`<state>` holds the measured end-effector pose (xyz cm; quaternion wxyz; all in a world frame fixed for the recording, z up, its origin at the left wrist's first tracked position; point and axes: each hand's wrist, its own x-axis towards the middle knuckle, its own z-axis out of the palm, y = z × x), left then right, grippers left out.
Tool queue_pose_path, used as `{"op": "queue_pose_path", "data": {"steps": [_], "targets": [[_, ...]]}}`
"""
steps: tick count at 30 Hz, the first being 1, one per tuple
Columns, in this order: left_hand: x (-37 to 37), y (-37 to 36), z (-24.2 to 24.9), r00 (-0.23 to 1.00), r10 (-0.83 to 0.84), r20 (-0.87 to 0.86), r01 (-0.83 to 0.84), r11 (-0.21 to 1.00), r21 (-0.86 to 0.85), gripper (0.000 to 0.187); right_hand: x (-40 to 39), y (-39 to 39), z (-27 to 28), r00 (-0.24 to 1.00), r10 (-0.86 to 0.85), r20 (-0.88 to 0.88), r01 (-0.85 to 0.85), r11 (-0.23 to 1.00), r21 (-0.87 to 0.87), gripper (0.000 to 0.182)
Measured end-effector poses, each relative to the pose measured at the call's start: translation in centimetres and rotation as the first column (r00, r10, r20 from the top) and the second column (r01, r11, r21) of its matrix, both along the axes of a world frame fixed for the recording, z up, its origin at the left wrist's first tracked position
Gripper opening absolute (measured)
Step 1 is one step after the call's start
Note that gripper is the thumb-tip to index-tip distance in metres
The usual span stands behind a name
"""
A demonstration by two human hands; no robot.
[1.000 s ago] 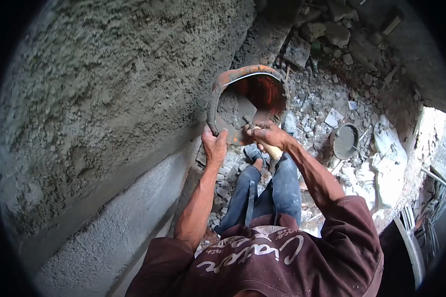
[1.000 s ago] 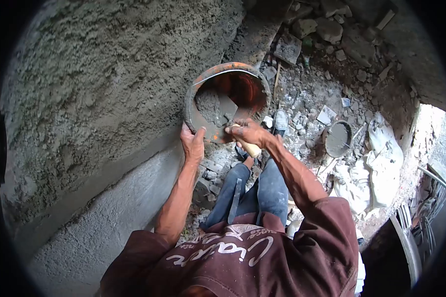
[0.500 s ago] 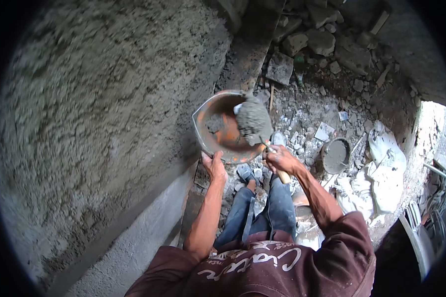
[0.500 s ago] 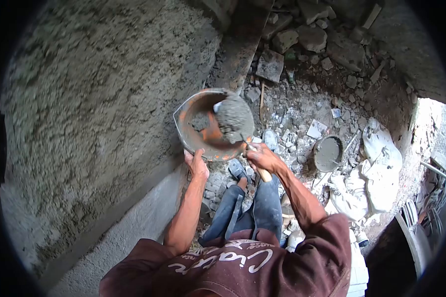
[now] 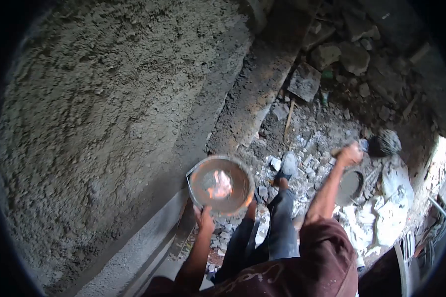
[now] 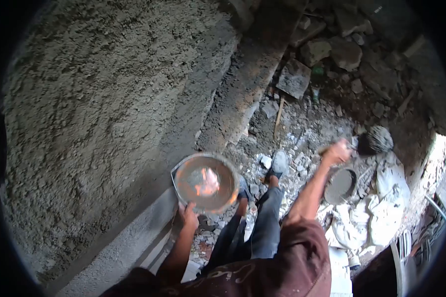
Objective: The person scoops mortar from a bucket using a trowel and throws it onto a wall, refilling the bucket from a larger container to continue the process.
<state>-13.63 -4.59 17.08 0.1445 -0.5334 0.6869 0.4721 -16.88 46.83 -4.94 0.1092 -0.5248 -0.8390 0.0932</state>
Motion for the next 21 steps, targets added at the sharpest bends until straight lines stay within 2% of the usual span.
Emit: {"op": "queue_pose_path", "data": {"steps": [1,2,3,4,5,6,7,8,9,10,12,13,14,15,16,18,19,20,21], "targets": [[0.5,0.4,0.1,1.000,0.009,-0.020,-0.009,1.000,0.004,0.076,-5.3,-4.6,0.9,0.868,0.160,0.469,-0.246,0.961,0.128,0.011],[1.6,0.1,-1.0,0.999,0.015,-0.030,-0.015,1.000,-0.001,0.076,-9.0,-10.0,-8.3,0.890,0.042,0.454,-0.226,0.905,0.359,0.006],[3.1,-0.3,-2.2,0.992,0.106,-0.069,-0.107,0.994,-0.010,0.072,-15.0,-16.7,-6.6,0.974,0.179,0.141,-0.166,0.981,-0.096,0.008],[4.6,-1.1,-2.8,0.976,0.195,-0.093,-0.198,0.980,-0.023,0.069,-16.3,-22.1,-4.4,0.949,0.273,-0.159,-0.311,0.898,-0.312,0.011],[5.5,-1.8,-3.3,0.955,0.289,0.062,-0.278,0.951,-0.137,0.070,-17.6,-27.6,-2.0,0.847,0.200,-0.493,-0.473,0.707,-0.525,0.015],[6.4,-2.1,-3.3,0.950,0.301,0.080,-0.288,0.947,-0.142,0.070,-19.0,-33.0,0.7,0.742,0.025,-0.670,-0.601,0.468,-0.648,0.019],[6.6,-2.3,-3.4,0.943,0.325,0.077,-0.312,0.939,-0.144,0.070,-18.4,-36.5,6.0,0.751,0.082,-0.655,-0.552,0.622,-0.556,0.017],[6.6,-2.2,-3.2,0.932,0.356,0.069,-0.343,0.928,-0.143,0.069,-16.6,-38.5,10.6,0.797,-0.050,-0.602,-0.508,0.484,-0.712,0.020],[5.5,-1.0,-1.1,0.944,0.309,0.119,-0.296,0.949,-0.110,0.083,-13.6,-38.9,13.8,0.840,-0.044,-0.540,-0.487,0.378,-0.788,0.023],[5.0,-0.8,-0.3,0.940,0.320,0.117,-0.311,0.946,-0.089,0.083,-11.0,-38.9,16.7,0.876,-0.027,-0.482,-0.457,0.276,-0.846,0.026],[4.2,-0.6,0.9,0.949,0.281,0.144,-0.277,0.960,-0.046,0.083,-5.5,-35.1,20.5,0.853,0.379,-0.358,-0.447,0.178,-0.877,0.031],[3.5,-0.1,1.9,0.947,0.294,0.126,-0.296,0.955,-0.001,0.085,-2.5,-32.8,21.3,0.784,0.481,-0.392,-0.506,0.129,-0.853,0.032],[2.0,0.7,3.3,0.965,0.235,0.113,-0.236,0.972,-0.001,0.084,0.1,-30.3,21.4,0.705,0.573,-0.417,-0.550,0.071,-0.832,0.034],[0.5,1.5,4.2,0.978,0.179,0.103,-0.179,0.984,-0.003,0.083,1.9,-28.1,20.4,0.512,0.697,-0.502,-0.741,0.064,-0.668,0.034],[0.6,1.3,3.5,0.996,0.058,-0.070,-0.052,0.995,0.080,0.081,4.1,-26.0,19.6,0.294,0.797,-0.528,-0.876,0.004,-0.482,0.035],[2.6,-0.4,0.9,0.976,-0.194,-0.100,0.182,0.977,-0.114,0.068,5.4,-23.5,18.5,0.208,0.888,-0.410,-0.734,-0.136,-0.665,0.030],[-0.2,1.2,4.5,0.925,-0.249,-0.288,0.279,0.958,0.067,0.061,2.8,-23.9,19.9,0.010,0.962,-0.274,-0.645,-0.203,-0.737,0.020],[-0.8,1.7,5.2,0.897,-0.325,-0.300,0.360,0.931,0.067,0.057,0.7,-25.9,20.9,0.211,0.963,-0.168,-0.614,-0.003,-0.790,0.020],[-1.0,1.5,3.7,0.817,-0.406,-0.409,0.460,0.887,0.040,0.056,-0.9,-27.9,20.2,0.326,0.933,-0.153,-0.650,0.104,-0.753,0.020]]}}
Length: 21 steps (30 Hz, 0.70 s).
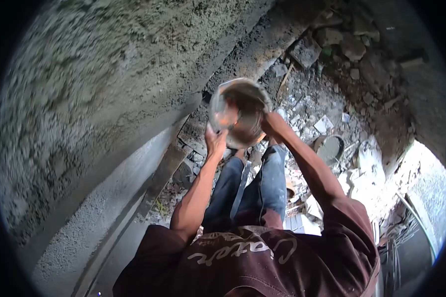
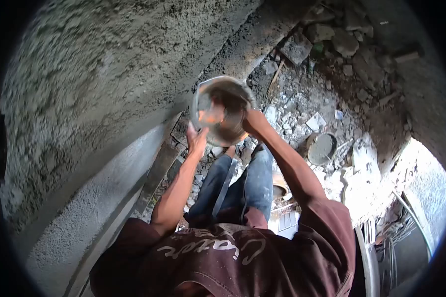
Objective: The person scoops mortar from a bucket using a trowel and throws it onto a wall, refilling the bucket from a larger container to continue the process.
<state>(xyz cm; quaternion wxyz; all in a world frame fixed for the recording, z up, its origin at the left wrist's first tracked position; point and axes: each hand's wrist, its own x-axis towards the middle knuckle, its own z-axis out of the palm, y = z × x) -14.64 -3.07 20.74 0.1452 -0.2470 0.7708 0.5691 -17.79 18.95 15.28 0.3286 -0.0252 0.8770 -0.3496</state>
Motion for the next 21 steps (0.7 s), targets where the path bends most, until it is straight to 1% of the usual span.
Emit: {"op": "queue_pose_path", "data": {"steps": [1,2,3,5,6,7,8,9,10,11,12,13,14,15,16,17,18,19,20,21], "targets": [[-1.3,1.2,2.2,0.998,-0.055,0.038,0.058,0.995,-0.078,0.054,-1.8,-1.7,0.5,0.992,0.074,-0.098,-0.072,0.997,0.027,0.018],[-2.1,1.5,2.2,0.996,-0.085,0.009,0.085,0.994,-0.065,0.053,-3.2,-3.9,3.7,0.990,0.024,-0.141,-0.010,0.995,0.101,0.018],[-2.8,1.3,2.4,0.993,-0.121,-0.019,0.119,0.991,-0.058,0.052,-2.8,-6.0,3.6,0.954,0.091,-0.287,-0.058,0.991,0.120,0.019],[-4.3,-0.6,3.5,0.983,-0.161,-0.086,0.152,0.982,-0.113,0.051,-0.7,-7.8,6.2,0.946,0.009,-0.325,0.016,0.997,0.073,0.022],[-4.8,-1.7,4.6,0.985,-0.142,-0.097,0.145,0.989,0.028,0.050,-0.8,-7.5,7.5,0.940,-0.001,-0.341,0.033,0.996,0.088,0.022],[-4.8,-3.4,3.4,0.952,-0.121,-0.280,0.129,0.992,0.009,0.048,-1.0,-6.7,10.4,0.942,0.213,-0.260,-0.170,0.969,0.178,0.022],[-4.3,-4.2,4.8,0.970,-0.095,-0.226,0.101,0.995,0.015,0.048,-0.7,-6.5,12.2,0.898,0.410,-0.160,-0.367,0.898,0.243,0.023],[-4.6,-4.8,6.1,0.981,-0.065,-0.185,0.070,0.997,0.021,0.049,-1.1,-5.9,12.4,0.834,0.516,-0.195,-0.442,0.837,0.323,0.022],[-5.3,-5.1,6.0,0.975,-0.061,-0.213,0.068,0.997,0.028,0.049,-2.1,-6.4,13.1,0.819,0.334,-0.468,-0.231,0.937,0.264,0.021],[-5.3,-5.5,5.9,0.959,-0.080,-0.271,0.082,0.997,-0.005,0.047,-2.3,-7.0,13.8,0.721,0.117,-0.683,-0.034,0.990,0.135,0.024],[-4.6,-5.7,5.5,0.945,-0.097,-0.314,0.091,0.995,-0.033,0.045,-2.2,-7.6,12.6,0.724,0.124,-0.679,-0.033,0.989,0.146,0.024],[-4.9,-5.4,6.6,0.944,-0.086,-0.317,0.085,0.996,-0.018,0.045,-2.8,-8.0,9.6,0.759,0.076,-0.647,0.051,0.983,0.175,0.023],[-5.6,-5.6,8.9,0.968,-0.135,-0.210,0.128,0.991,-0.047,0.043,-2.7,-8.5,7.9,0.790,0.013,-0.613,0.139,0.970,0.199,0.023],[-6.5,-6.3,10.4,0.977,-0.187,-0.106,0.180,0.981,-0.080,0.042,-2.2,-8.3,10.3,0.826,0.033,-0.562,0.098,0.975,0.202,0.022],[-6.7,-7.5,8.6,0.964,-0.157,-0.216,0.144,0.987,-0.075,0.035,-1.8,-8.0,11.2,0.873,0.155,-0.462,-0.020,0.959,0.283,0.022],[-6.8,-7.9,8.4,0.963,-0.150,-0.226,0.136,0.988,-0.078,0.035,-1.2,-7.6,11.8,0.899,0.272,-0.344,-0.147,0.926,0.348,0.022],[-6.3,-8.2,8.1,0.959,-0.130,-0.253,0.105,0.989,-0.108,0.033,-0.3,-7.0,12.3,0.829,0.410,-0.382,-0.251,0.881,0.401,0.022],[-5.6,-8.2,7.8,0.954,-0.111,-0.278,0.076,0.988,-0.132,0.032,-0.4,-6.7,12.6,0.875,0.358,-0.326,-0.253,0.912,0.323,0.018],[-5.0,-8.1,7.4,0.945,-0.103,-0.312,0.087,0.994,-0.065,0.034,-0.9,-6.3,12.8,0.832,0.329,-0.447,-0.202,0.930,0.308,0.018],[-4.4,-8.1,7.1,0.948,-0.099,-0.301,0.086,0.995,-0.058,0.034,-1.1,-5.9,12.9,0.778,0.296,-0.554,-0.157,0.946,0.285,0.019]]}}
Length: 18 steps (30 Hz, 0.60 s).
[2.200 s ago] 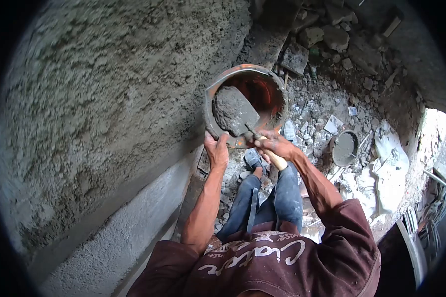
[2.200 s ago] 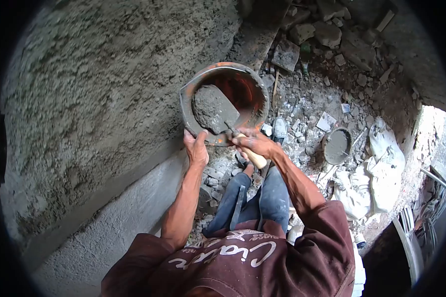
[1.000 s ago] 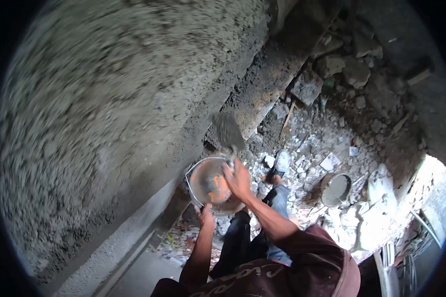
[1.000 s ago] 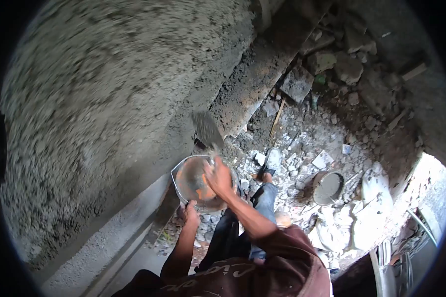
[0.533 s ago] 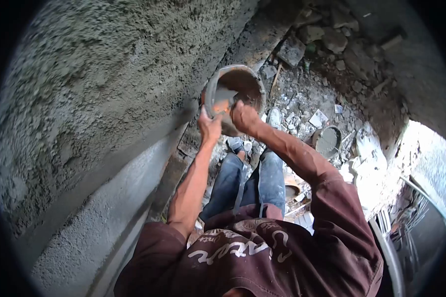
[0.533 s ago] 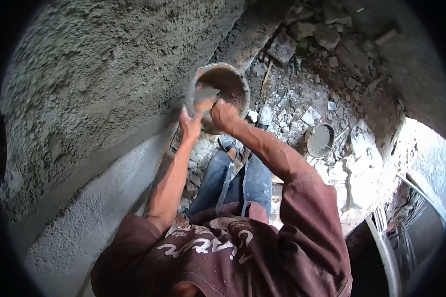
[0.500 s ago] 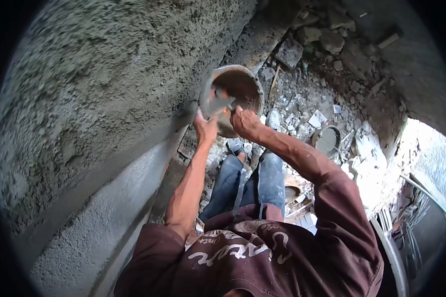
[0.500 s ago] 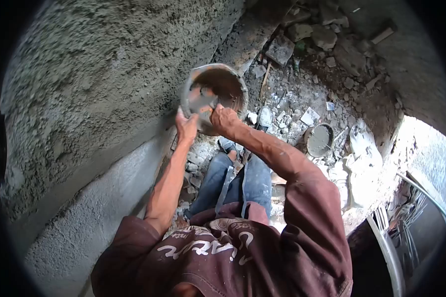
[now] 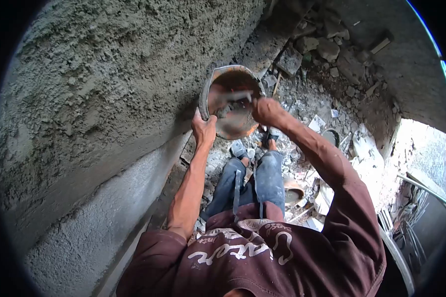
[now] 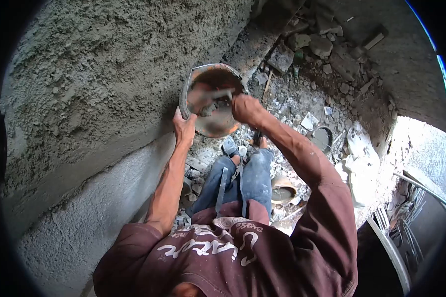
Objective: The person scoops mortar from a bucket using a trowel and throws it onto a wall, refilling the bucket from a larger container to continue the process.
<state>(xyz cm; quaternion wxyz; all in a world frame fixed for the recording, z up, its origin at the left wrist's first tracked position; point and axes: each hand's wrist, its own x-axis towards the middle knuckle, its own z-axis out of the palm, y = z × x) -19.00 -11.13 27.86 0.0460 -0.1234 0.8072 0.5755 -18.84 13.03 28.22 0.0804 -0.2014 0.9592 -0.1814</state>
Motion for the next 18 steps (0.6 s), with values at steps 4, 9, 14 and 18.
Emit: {"op": "queue_pose_path", "data": {"steps": [4,9,14,18], "targets": [[0.4,3.1,4.3,0.994,-0.110,-0.025,0.099,0.955,-0.280,0.028,-4.3,1.9,2.1,0.760,-0.279,0.586,0.362,0.932,-0.025,0.018],[-1.7,4.6,5.5,0.890,-0.242,-0.387,0.154,0.958,-0.244,0.037,-0.2,4.4,-6.0,0.743,0.034,0.668,0.181,0.951,-0.249,0.029],[-3.0,6.2,3.8,0.942,-0.328,-0.070,0.320,0.942,-0.101,0.036,0.5,2.7,-0.1,0.217,0.327,0.920,0.915,0.261,-0.308,0.029],[-5.0,9.6,-0.8,0.956,-0.293,0.010,0.293,0.955,-0.054,0.054,1.4,5.1,-3.7,0.306,0.479,0.823,0.942,-0.030,-0.333,0.023]]}}
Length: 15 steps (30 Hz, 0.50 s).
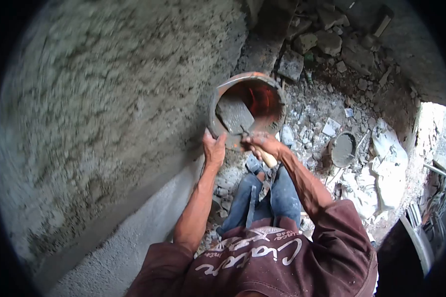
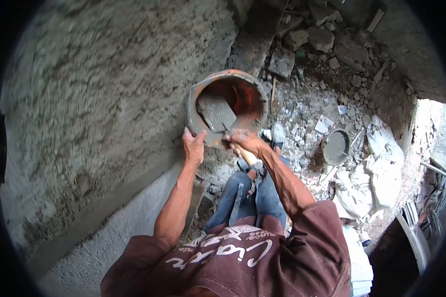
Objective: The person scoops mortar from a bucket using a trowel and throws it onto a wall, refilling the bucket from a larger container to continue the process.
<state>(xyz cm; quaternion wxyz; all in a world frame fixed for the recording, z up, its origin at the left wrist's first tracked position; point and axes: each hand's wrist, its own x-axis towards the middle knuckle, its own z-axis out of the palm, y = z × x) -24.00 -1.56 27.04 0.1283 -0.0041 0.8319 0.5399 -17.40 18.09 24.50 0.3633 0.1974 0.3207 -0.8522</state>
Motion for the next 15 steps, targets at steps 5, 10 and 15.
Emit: {"op": "queue_pose_path", "data": {"steps": [5,10,15], "targets": [[-0.5,5.2,-2.4,0.931,0.250,0.264,-0.318,0.912,0.258,0.060,2.3,8.4,-1.3,0.985,-0.040,-0.165,0.046,0.998,0.030,0.020],[1.6,3.7,-7.8,0.847,0.408,0.342,-0.447,0.894,0.040,0.062,1.6,14.8,-4.1,0.935,-0.351,0.053,0.325,0.907,0.269,0.016],[5.0,-1.7,-8.7,0.728,0.502,0.467,-0.452,0.864,-0.224,0.060,3.1,24.7,-9.6,0.727,-0.647,-0.228,0.568,0.382,0.729,0.023]]}}
